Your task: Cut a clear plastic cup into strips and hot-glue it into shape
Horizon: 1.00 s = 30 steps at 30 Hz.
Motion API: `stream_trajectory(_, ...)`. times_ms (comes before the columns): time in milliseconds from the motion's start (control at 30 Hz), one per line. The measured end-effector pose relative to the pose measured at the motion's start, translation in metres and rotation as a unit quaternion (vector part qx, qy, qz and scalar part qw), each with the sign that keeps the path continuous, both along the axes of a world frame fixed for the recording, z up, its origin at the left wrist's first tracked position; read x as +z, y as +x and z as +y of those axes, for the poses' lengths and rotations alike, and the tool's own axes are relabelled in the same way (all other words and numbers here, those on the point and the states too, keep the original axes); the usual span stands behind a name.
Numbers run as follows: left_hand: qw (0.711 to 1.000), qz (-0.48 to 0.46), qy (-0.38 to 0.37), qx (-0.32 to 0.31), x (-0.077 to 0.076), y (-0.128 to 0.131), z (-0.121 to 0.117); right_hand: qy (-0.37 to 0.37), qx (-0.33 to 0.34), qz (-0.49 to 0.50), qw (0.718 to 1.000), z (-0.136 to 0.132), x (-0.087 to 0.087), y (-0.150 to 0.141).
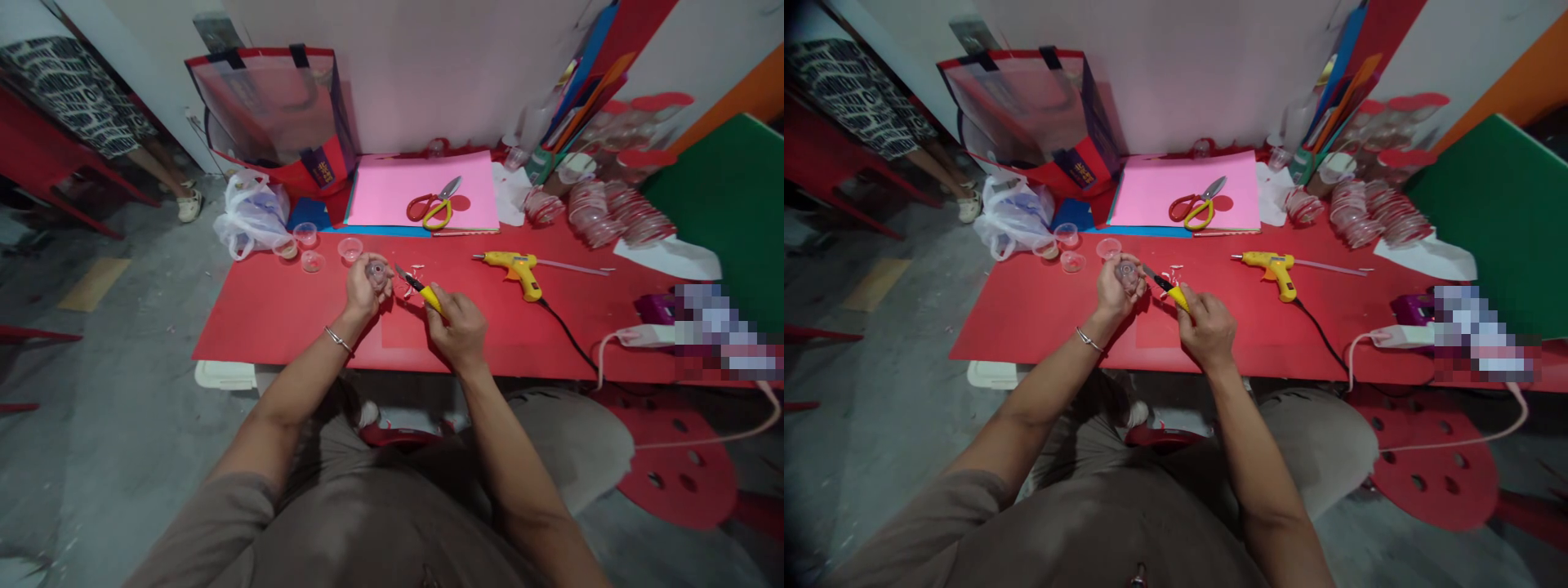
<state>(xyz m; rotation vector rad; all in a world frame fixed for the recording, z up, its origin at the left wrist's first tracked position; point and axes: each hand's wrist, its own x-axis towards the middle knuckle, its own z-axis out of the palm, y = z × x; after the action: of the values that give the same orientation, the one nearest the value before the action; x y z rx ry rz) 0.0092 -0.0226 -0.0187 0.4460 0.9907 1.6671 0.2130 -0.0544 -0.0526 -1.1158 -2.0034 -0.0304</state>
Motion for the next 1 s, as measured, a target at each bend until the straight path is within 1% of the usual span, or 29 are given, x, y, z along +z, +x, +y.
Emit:
stream_trajectory(200, 1.000, 0.017, -0.022, 0.003, 0.0050, 0.0016, -0.0009, -0.004, 0.024, -0.039, 0.999, -0.0037, 0.0027, -0.0031)
stream_trajectory(367, 0.999, 0.028, -0.020, 0.001, 0.0051, 0.0023, -0.0012, -0.011, 0.005, -0.037, 0.999, -0.0006, -0.0009, -0.0028)
stream_trajectory(467, 1.000, 0.024, -0.006, -0.004, 0.0045, 0.0016, -0.0019, -0.006, -0.014, -0.016, 1.000, 0.0017, -0.0020, -0.0005)
stream_trajectory(533, 1.000, 0.011, -0.009, 0.001, 0.0047, 0.0013, -0.0022, 0.002, -0.004, -0.007, 1.000, 0.0012, -0.0006, -0.0001)
stream_trajectory(600, 1.000, 0.003, -0.020, 0.005, 0.0054, 0.0014, -0.0021, 0.013, 0.020, -0.015, 1.000, -0.0008, 0.0017, -0.0009)
stream_trajectory(700, 1.000, 0.011, -0.027, 0.001, 0.0062, 0.0021, -0.0014, 0.017, 0.035, -0.033, 0.999, -0.0036, 0.0040, -0.0031)
stream_trajectory(833, 1.000, 0.017, -0.018, 0.002, 0.0065, 0.0029, -0.0013, -0.004, 0.021, -0.038, 0.999, -0.0032, 0.0025, -0.0035)
stream_trajectory(1000, 1.000, 0.005, -0.019, 0.005, 0.0071, 0.0020, -0.0025, -0.006, -0.007, -0.016, 1.000, 0.0002, 0.0002, -0.0003)
